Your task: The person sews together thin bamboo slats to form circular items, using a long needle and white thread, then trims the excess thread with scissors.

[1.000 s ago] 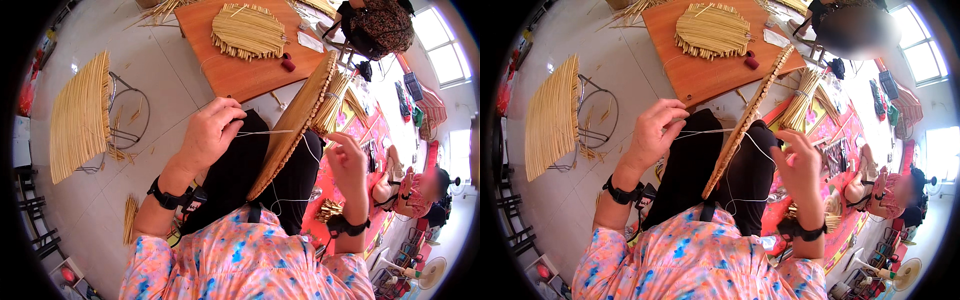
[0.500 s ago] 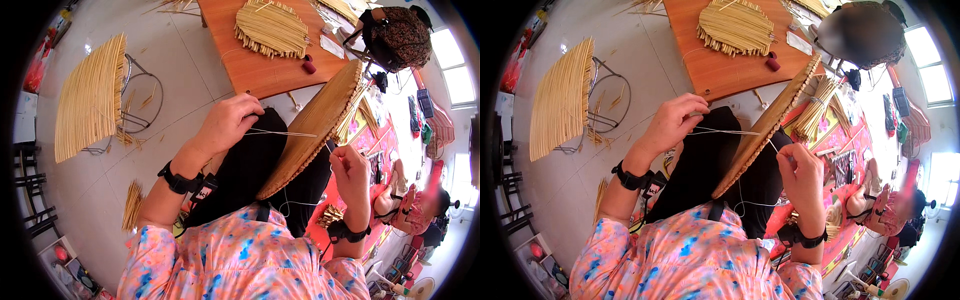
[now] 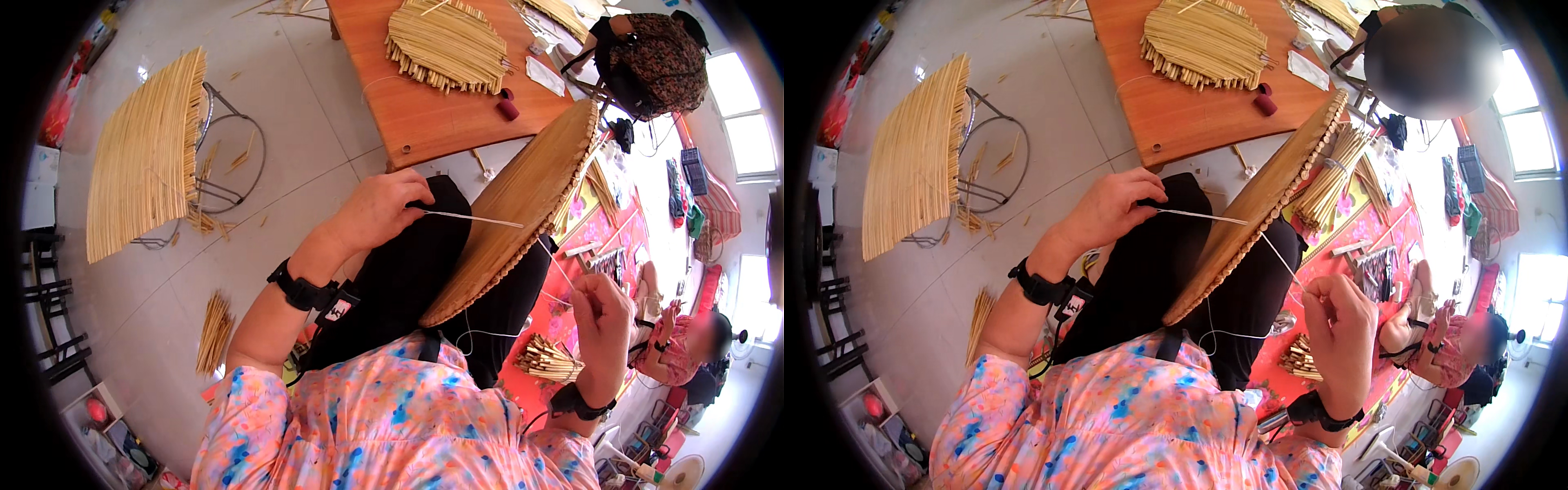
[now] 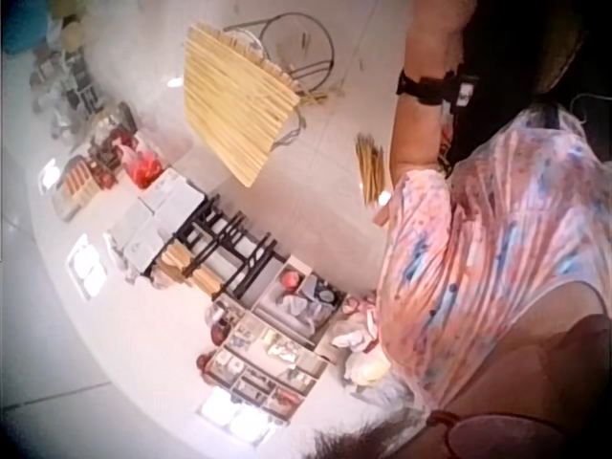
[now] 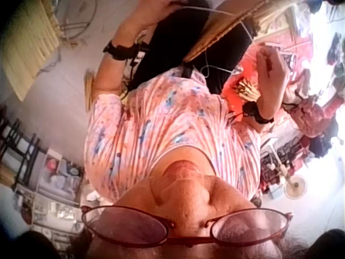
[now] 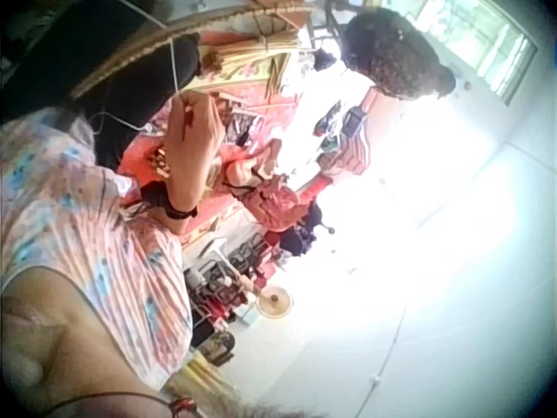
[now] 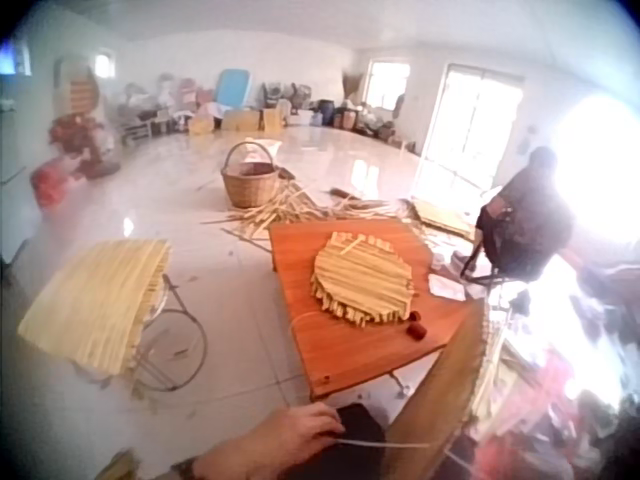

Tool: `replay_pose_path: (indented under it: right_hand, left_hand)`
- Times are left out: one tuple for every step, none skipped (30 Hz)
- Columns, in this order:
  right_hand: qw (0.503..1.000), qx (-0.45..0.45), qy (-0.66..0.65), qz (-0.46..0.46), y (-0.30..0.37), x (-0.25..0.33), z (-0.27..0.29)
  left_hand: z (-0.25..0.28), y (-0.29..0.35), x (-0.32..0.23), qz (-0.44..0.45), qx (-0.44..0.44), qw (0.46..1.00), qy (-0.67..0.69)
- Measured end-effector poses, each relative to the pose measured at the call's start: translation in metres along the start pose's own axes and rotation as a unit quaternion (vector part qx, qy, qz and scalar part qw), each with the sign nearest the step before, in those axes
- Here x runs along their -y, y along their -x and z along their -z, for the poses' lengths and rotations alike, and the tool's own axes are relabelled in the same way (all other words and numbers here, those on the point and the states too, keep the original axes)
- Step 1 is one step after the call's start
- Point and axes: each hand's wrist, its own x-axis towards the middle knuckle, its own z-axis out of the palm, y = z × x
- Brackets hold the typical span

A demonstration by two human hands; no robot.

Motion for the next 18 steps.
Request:
replay_pose_path:
  right_hand:
    - [1.0, -0.001, 0.001, -0.002, 0.001, 0.0, 0.001]
    - [1.0, 0.0, -0.002, 0.0, 0.001, 0.001, 0.003]
    - [1.0, 0.001, -0.004, 0.001, 0.002, 0.001, 0.004]
    - [1.0, -0.001, -0.003, 0.0, 0.003, 0.001, 0.005]
    - [1.0, 0.004, -0.005, -0.006, 0.004, 0.0, 0.007]
    - [1.0, 0.01, -0.009, -0.01, 0.005, 0.0, 0.008]
    - [1.0, 0.009, -0.009, -0.011, 0.005, 0.0, 0.01]
    - [1.0, 0.009, -0.013, -0.009, 0.006, 0.001, 0.011]
    - [1.0, 0.008, -0.018, -0.006, 0.007, 0.001, 0.013]
    - [1.0, 0.007, -0.018, -0.007, 0.008, 0.001, 0.014]
    - [1.0, 0.015, -0.012, -0.003, 0.008, 0.002, 0.016]
    - [1.0, 0.024, -0.006, 0.001, 0.009, 0.002, 0.018]
    - [1.0, 0.023, -0.006, 0.0, 0.009, 0.002, 0.019]
    - [1.0, 0.027, -0.006, 0.0, 0.011, 0.003, 0.021]
    - [0.999, 0.031, -0.007, 0.001, 0.012, 0.003, 0.022]
    - [1.0, 0.031, -0.007, 0.0, 0.013, 0.003, 0.024]
    - [1.0, 0.029, -0.002, 0.003, 0.014, 0.003, 0.025]
    - [1.0, 0.027, 0.002, 0.006, 0.015, 0.003, 0.026]
  left_hand:
    - [-0.001, 0.0, 0.0, 0.008, 0.004, 1.0, -0.002]
    - [-0.001, 0.001, 0.0, 0.016, 0.007, 1.0, -0.003]
    - [-0.002, 0.001, 0.001, 0.014, 0.008, 1.0, -0.002]
    - [-0.003, 0.001, 0.002, 0.016, 0.006, 1.0, -0.001]
    - [-0.004, 0.001, 0.002, 0.017, 0.004, 1.0, 0.0]
    - [-0.004, 0.001, 0.002, 0.016, 0.005, 1.0, 0.0]
    - [-0.004, 0.001, 0.002, 0.015, -0.003, 1.0, 0.005]
    - [-0.004, 0.001, 0.002, 0.014, -0.011, 1.0, 0.009]
    - [-0.004, 0.001, 0.001, 0.013, -0.01, 1.0, 0.009]
    - [-0.003, 0.001, 0.0, 0.019, -0.014, 1.0, 0.009]
    - [-0.002, 0.001, -0.001, 0.024, -0.018, 1.0, 0.009]
    - [-0.002, 0.0, -0.002, 0.023, -0.017, 1.0, 0.009]
    - [-0.001, 0.0, -0.003, 0.024, -0.018, 1.0, 0.008]
    - [0.0, -0.001, -0.003, 0.024, -0.018, 1.0, 0.006]
    - [0.0, -0.001, -0.004, 0.024, -0.018, 1.0, 0.006]
    - [0.0, -0.001, -0.004, 0.017, -0.027, 0.999, 0.007]
    - [0.0, -0.001, -0.005, 0.01, -0.036, 0.999, 0.008]
    - [-0.001, -0.002, -0.005, 0.01, -0.036, 0.999, 0.009]
